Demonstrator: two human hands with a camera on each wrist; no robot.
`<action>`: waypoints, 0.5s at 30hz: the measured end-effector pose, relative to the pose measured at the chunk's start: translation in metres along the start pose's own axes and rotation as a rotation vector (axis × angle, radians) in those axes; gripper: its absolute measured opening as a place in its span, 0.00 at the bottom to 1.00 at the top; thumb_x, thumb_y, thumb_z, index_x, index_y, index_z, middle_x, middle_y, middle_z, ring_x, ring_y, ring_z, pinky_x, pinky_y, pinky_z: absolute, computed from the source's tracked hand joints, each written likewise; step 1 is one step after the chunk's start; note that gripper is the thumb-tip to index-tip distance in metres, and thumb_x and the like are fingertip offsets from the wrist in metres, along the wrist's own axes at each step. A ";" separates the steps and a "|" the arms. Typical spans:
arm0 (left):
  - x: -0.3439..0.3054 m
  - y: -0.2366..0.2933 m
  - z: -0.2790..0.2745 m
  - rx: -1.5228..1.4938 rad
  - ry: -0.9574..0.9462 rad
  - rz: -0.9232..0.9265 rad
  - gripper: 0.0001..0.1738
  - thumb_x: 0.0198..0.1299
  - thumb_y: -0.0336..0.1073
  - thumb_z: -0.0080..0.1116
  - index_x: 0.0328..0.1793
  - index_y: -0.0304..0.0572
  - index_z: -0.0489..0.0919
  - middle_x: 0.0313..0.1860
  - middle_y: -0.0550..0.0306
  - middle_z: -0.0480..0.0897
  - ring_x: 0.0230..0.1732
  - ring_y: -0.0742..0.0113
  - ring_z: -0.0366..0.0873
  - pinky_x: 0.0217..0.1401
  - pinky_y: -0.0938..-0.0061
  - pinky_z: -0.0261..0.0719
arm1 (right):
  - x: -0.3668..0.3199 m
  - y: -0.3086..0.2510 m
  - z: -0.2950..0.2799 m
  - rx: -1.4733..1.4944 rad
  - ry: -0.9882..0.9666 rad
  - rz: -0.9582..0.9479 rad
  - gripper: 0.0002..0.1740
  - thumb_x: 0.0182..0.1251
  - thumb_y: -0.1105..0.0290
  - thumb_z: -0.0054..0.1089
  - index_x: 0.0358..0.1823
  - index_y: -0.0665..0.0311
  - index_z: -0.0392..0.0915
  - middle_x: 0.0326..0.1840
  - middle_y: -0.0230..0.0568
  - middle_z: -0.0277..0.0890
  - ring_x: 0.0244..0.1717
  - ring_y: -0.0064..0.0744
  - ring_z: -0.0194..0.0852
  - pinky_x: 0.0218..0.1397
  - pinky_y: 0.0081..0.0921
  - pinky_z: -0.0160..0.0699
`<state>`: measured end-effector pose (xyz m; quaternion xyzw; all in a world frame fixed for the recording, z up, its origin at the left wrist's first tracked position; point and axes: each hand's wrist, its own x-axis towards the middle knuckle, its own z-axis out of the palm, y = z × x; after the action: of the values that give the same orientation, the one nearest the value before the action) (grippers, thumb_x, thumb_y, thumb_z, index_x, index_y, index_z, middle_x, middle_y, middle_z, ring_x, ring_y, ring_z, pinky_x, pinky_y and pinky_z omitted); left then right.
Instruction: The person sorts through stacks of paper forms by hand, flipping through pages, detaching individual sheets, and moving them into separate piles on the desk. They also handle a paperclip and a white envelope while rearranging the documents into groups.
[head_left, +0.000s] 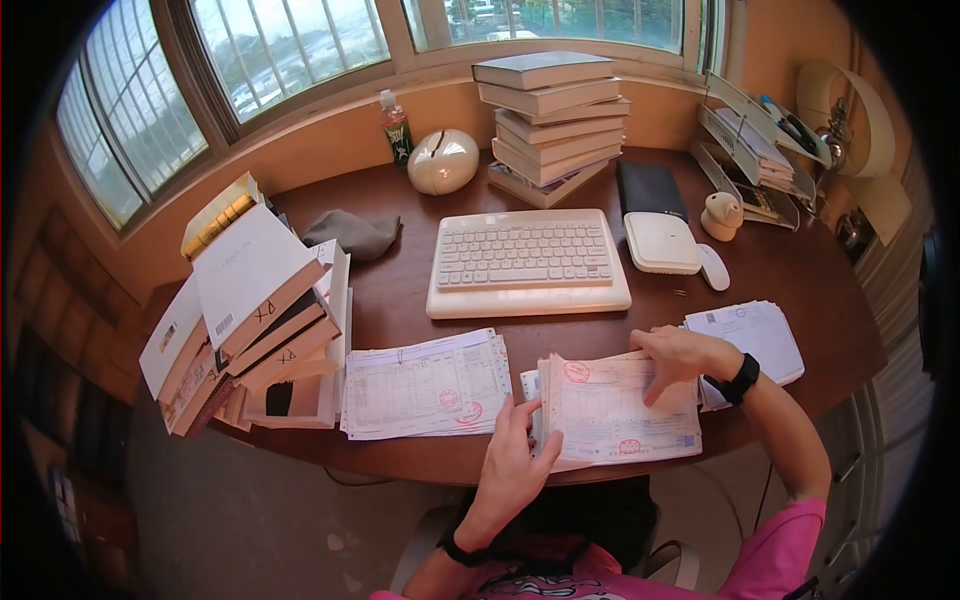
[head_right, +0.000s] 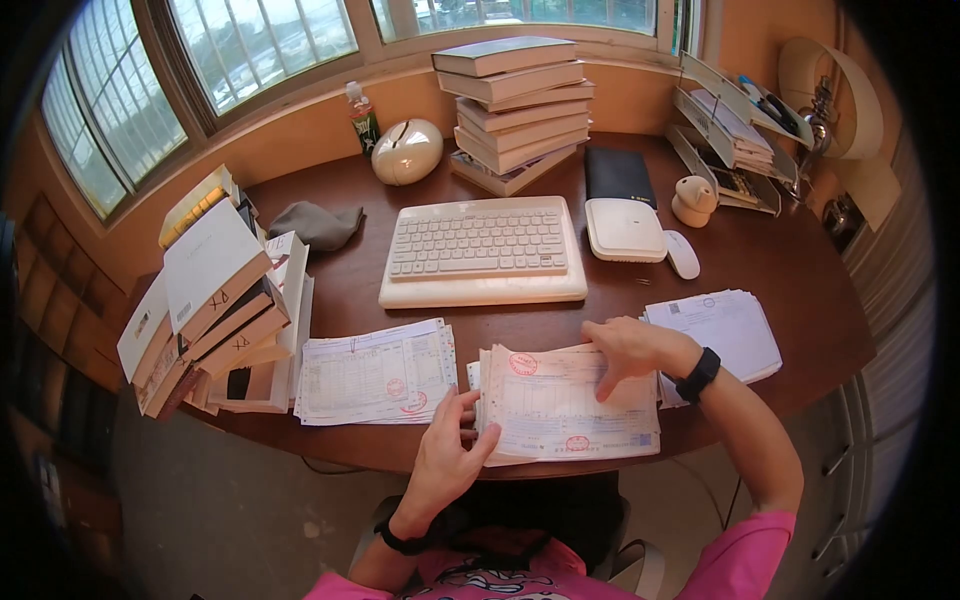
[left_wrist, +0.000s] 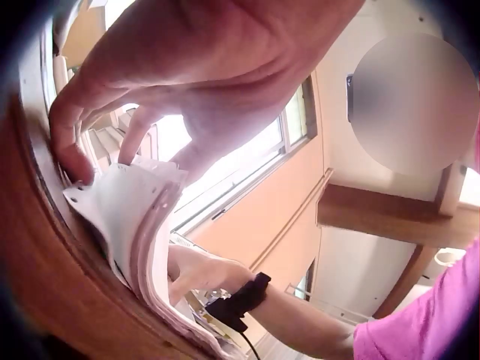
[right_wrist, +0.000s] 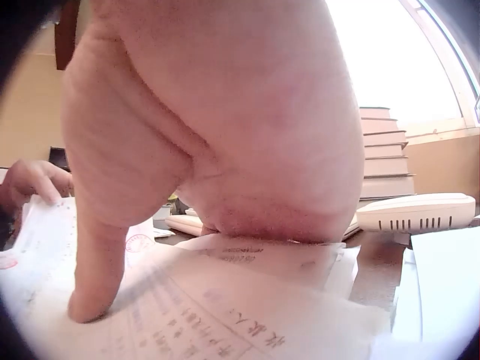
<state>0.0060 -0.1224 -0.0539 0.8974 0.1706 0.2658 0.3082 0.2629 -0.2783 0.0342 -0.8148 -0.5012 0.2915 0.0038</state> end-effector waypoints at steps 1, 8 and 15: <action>0.006 0.010 -0.008 -0.231 -0.109 -0.168 0.32 0.64 0.43 0.65 0.68 0.32 0.71 0.60 0.34 0.76 0.43 0.58 0.86 0.49 0.71 0.82 | 0.000 0.000 0.001 0.000 0.000 -0.002 0.40 0.42 0.55 0.83 0.53 0.69 0.72 0.51 0.56 0.77 0.57 0.54 0.72 0.58 0.39 0.73; 0.012 0.006 -0.006 -0.679 -0.343 -0.428 0.41 0.67 0.35 0.63 0.79 0.38 0.52 0.50 0.39 0.84 0.45 0.66 0.85 0.49 0.72 0.81 | -0.002 0.011 0.013 -0.046 0.185 -0.201 0.40 0.41 0.56 0.83 0.51 0.70 0.71 0.46 0.55 0.79 0.50 0.56 0.77 0.51 0.41 0.76; 0.010 0.029 -0.024 -0.675 -0.171 -0.401 0.45 0.66 0.29 0.62 0.83 0.37 0.47 0.50 0.41 0.85 0.47 0.66 0.85 0.50 0.74 0.81 | -0.037 -0.016 -0.005 0.193 0.235 0.075 0.35 0.43 0.64 0.84 0.50 0.67 0.70 0.47 0.53 0.77 0.52 0.55 0.75 0.50 0.39 0.75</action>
<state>0.0041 -0.1287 -0.0156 0.7135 0.2192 0.1657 0.6445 0.2396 -0.2988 0.0602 -0.8572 -0.4363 0.2408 0.1297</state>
